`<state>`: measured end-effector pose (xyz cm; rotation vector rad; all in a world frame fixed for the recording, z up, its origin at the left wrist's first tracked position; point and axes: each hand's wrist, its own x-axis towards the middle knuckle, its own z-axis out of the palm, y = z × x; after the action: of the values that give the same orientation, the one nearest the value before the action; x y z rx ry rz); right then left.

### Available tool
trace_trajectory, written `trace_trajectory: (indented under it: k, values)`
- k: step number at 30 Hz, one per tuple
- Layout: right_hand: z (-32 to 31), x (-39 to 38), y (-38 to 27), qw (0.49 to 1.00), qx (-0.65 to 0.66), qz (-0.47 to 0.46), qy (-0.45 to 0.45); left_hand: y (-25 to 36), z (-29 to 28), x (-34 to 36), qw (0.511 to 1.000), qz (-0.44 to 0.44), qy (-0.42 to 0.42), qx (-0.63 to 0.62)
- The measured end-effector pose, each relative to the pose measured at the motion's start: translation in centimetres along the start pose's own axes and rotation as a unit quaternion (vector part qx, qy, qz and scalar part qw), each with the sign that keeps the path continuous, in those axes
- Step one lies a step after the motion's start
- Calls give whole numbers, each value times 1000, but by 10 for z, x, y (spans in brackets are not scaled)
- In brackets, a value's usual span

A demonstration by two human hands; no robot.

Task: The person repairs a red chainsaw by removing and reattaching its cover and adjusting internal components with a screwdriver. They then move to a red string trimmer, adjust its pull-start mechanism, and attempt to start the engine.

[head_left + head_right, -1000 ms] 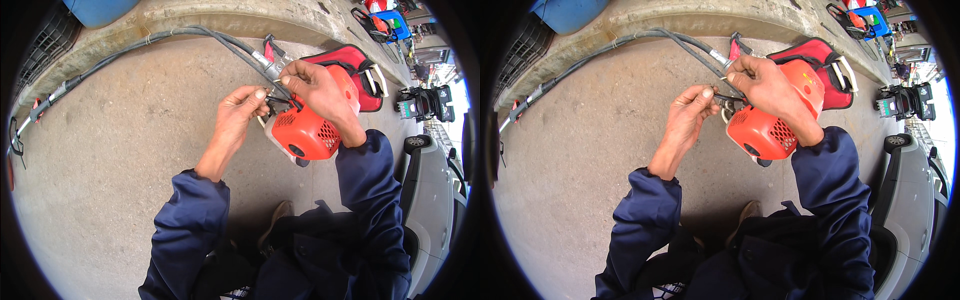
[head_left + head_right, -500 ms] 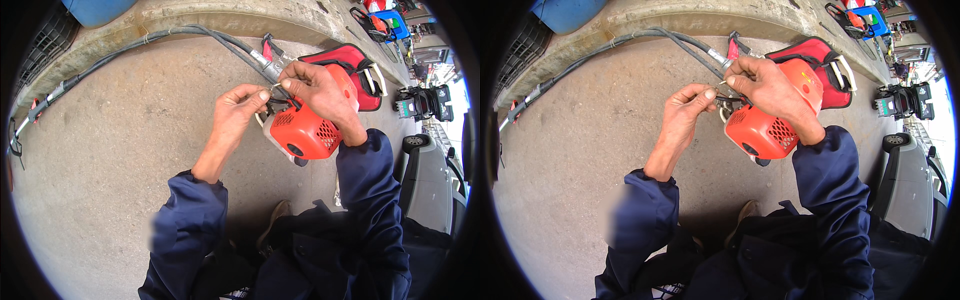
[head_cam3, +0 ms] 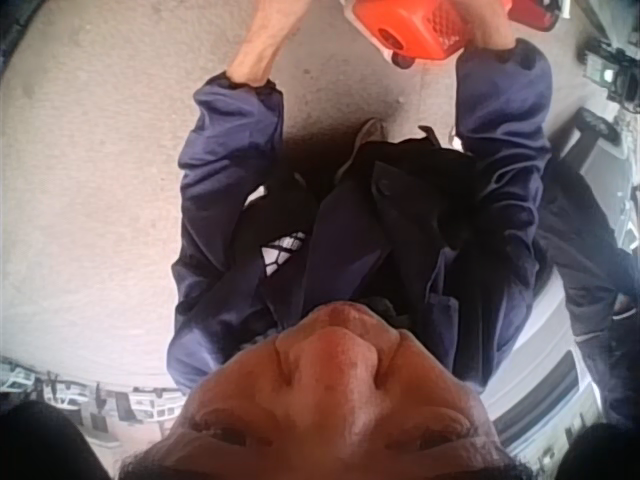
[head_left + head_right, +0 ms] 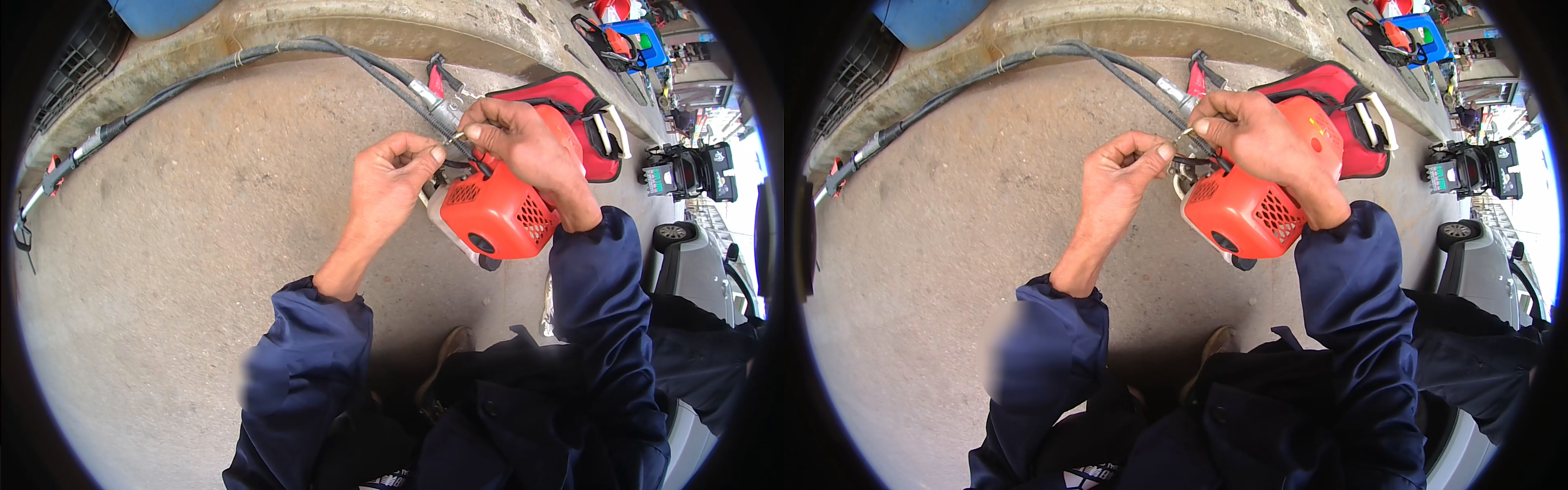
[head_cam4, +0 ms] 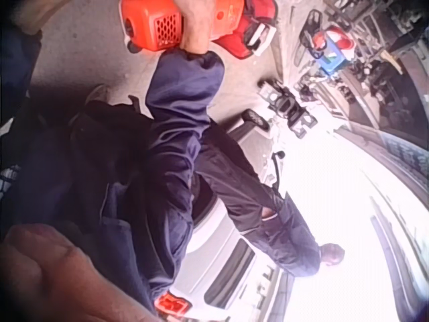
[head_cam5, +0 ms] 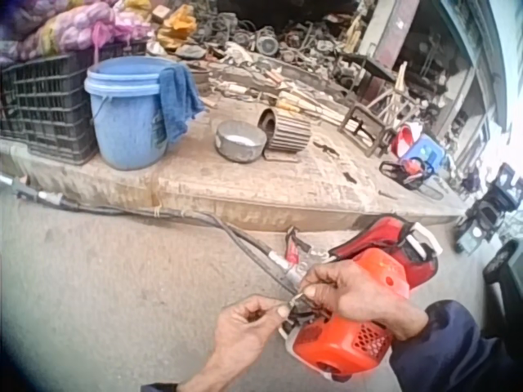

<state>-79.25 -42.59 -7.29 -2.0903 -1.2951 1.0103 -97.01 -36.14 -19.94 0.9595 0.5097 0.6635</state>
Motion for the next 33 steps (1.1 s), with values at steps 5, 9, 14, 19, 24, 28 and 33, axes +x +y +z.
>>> trace_trajectory:
  k: [5, 9, 14, 19, 24, 28, 33]
  values:
    - [-6, -1, -5, 996, 76, 49, -17, -3, 1, 0, 1000, 11, 5, -17]
    - [-19, 0, -3, 974, 207, 67, -68, -5, 3, 0, 999, 23, 19, -35]
    - [-31, 3, 11, 940, 318, 38, -119, -5, 1, 1, 1000, 3, -1, -25]
    - [-37, 6, 21, 918, 359, 13, -167, -5, 4, 0, 999, 22, 13, -38]
    - [-37, 9, 25, 911, 367, -3, -186, -6, 3, -1, 999, 19, 4, -45]
    - [-38, 9, 26, 909, 370, -13, -194, -3, 0, 0, 999, -6, -13, -33]
    - [-39, 10, 27, 906, 373, -18, -200, 1, 1, -2, 999, -4, -19, -36]
